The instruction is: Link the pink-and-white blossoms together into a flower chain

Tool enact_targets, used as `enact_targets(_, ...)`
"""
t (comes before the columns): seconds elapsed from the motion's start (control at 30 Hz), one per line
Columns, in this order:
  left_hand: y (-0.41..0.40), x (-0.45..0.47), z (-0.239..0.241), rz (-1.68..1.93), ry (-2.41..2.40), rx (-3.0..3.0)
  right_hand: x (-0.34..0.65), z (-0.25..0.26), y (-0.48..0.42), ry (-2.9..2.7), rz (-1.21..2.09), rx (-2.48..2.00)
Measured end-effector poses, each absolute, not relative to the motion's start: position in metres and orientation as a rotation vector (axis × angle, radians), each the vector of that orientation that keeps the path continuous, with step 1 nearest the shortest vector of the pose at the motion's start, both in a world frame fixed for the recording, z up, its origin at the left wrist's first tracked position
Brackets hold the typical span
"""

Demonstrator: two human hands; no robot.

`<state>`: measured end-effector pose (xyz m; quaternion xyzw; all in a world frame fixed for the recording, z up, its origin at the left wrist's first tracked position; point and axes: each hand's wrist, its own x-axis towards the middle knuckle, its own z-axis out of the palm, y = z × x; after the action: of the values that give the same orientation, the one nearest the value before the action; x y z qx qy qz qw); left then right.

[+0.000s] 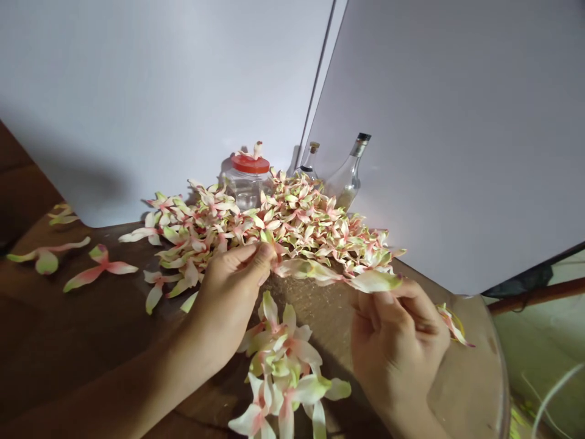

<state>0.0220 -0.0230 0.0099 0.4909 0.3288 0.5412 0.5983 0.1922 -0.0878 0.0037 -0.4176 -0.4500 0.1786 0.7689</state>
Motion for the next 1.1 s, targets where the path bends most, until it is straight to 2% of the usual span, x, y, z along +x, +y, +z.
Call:
enact_targets(0.4,-0.013,0.02,0.017,1.343,0.74,1.003,0.19,0.024,-0.084,-0.76,0.394,-0.763)
enact_targets(0.57,0.017,0.004,0.016,1.513,0.824,0.897,0.217,0.037,-0.078,-0.547,0.248,-0.781)
enact_targets(0.67,0.019,-0.001,0.019,1.614,0.807,1.16,0.225,0.032,-0.073,-0.759,0.322,-0.797)
enact_targets(0.8,0.003,0.0,0.026,1.56,0.886,1.68,0.222,0.017,-0.072,-1.008,0.396,-0.956)
enact_targets(1.1,-0.019,0.017,0.024,1.354,0.593,2.14,0.207,0.011,-0.077,-1.459,0.542,-1.071)
